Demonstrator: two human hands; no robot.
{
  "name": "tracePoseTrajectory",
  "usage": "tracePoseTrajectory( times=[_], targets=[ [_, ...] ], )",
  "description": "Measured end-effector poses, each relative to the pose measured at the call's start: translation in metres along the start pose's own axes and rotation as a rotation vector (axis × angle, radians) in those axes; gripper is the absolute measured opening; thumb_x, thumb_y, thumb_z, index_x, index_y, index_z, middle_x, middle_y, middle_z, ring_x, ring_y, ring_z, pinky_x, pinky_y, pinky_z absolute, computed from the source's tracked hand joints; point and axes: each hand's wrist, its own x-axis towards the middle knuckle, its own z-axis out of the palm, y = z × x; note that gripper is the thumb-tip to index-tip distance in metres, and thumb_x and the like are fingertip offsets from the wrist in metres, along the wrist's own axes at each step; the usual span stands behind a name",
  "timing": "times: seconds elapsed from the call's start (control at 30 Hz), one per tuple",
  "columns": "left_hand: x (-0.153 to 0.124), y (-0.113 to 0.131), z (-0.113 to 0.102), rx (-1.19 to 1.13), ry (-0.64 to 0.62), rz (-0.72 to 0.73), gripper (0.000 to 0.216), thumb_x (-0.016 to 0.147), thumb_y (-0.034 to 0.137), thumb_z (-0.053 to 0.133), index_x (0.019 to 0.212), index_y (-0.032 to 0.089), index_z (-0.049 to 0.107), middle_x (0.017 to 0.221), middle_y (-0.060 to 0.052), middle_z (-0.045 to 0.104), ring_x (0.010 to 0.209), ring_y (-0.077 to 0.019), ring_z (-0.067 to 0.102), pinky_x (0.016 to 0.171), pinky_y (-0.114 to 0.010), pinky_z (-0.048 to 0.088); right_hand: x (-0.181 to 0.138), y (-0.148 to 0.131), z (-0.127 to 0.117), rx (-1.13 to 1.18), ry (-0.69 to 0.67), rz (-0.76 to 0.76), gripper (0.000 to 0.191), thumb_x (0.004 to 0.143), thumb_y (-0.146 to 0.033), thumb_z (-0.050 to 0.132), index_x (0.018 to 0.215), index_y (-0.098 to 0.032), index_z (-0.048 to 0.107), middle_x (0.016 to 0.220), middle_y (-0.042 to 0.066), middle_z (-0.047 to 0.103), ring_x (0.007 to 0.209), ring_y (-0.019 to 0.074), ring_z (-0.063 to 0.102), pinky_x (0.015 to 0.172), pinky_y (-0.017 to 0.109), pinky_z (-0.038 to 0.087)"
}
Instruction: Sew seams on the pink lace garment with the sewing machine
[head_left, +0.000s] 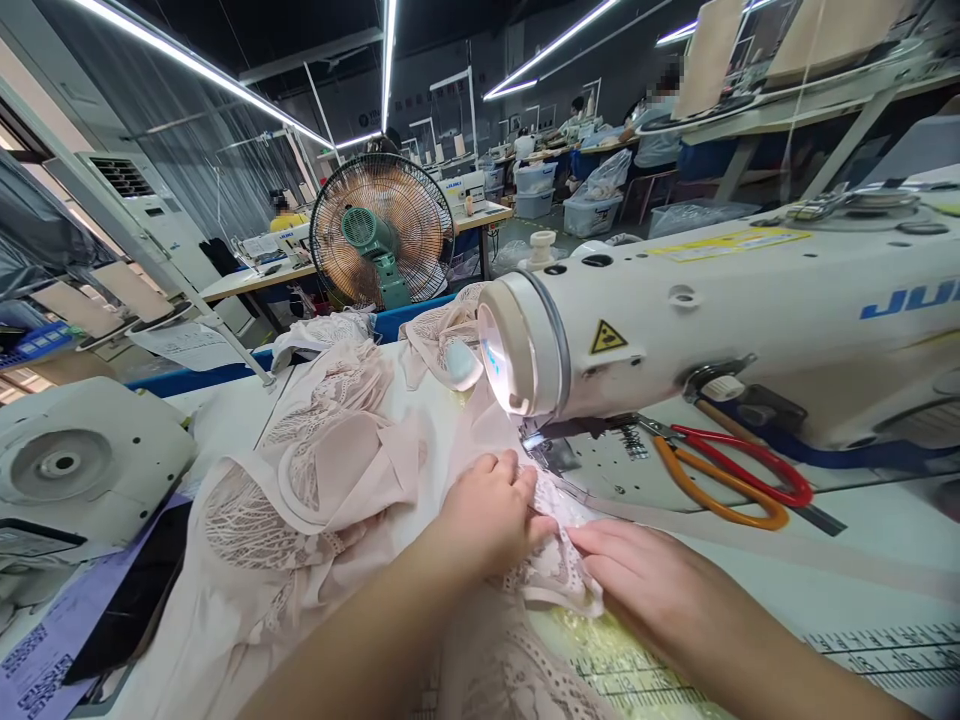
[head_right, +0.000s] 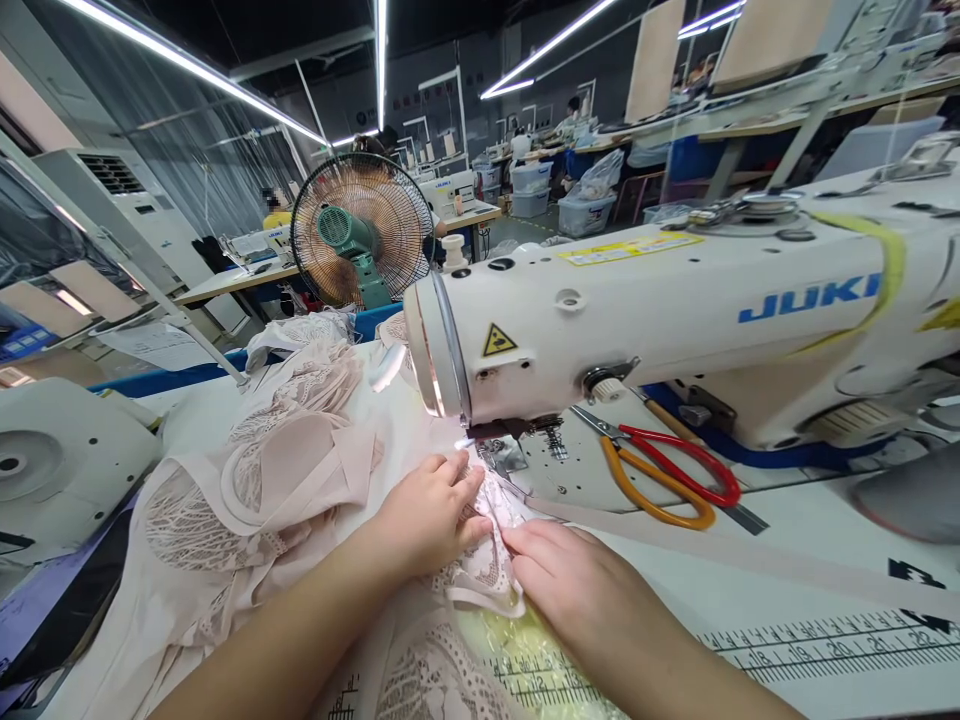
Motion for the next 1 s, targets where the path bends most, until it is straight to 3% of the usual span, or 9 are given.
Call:
tracePoseTrajectory(
  times=[0.43, 0.77, 1.0],
  targets=[
    [0.002, -0.006, -0.011, -0.034, -0.066, 0.029, 0.062, 0.089, 0.053, 0.042, 0.137, 0.013, 0.041, 0.134, -0.017, 0.046, 0.121, -0.0311, 0.042, 0.101, -0.040, 0.039, 0.007, -0.002, -0.007, -0.082, 0.025, -0.040, 0.032, 0.087, -0.009, 0.037, 0.095, -0.013, 0.068, 0.096, 0.010, 0.071, 0.090, 0.0235, 0.065, 0.078, 0.036, 0.056],
    [0.005, -0.013, -0.010, -0.023, -0.033, 0.058, 0.062, 0.089, 0.053, 0.043, 0.136, 0.012, 0.042, 0.136, -0.018, 0.046, 0.121, -0.0322, 0.043, 0.099, -0.042, 0.040, 0.017, -0.004, -0.007, -0.107, 0.067, -0.036, 0.034, 0.081, -0.002, 0.035, 0.082, -0.016, 0.066, 0.090, 0.009, 0.070, 0.084, 0.0220, 0.064, 0.076, 0.035, 0.052],
    [0.008, -0.017, -0.007, -0.020, -0.005, 0.062, 0.063, 0.089, 0.052, 0.044, 0.135, 0.010, 0.043, 0.136, -0.020, 0.045, 0.123, -0.0332, 0.043, 0.100, -0.043, 0.039, 0.020, 0.000, -0.004, -0.098, 0.017, -0.026, 0.030, 0.078, 0.000, 0.037, 0.079, -0.015, 0.064, 0.090, 0.009, 0.069, 0.086, 0.0225, 0.063, 0.076, 0.035, 0.051]
  ],
)
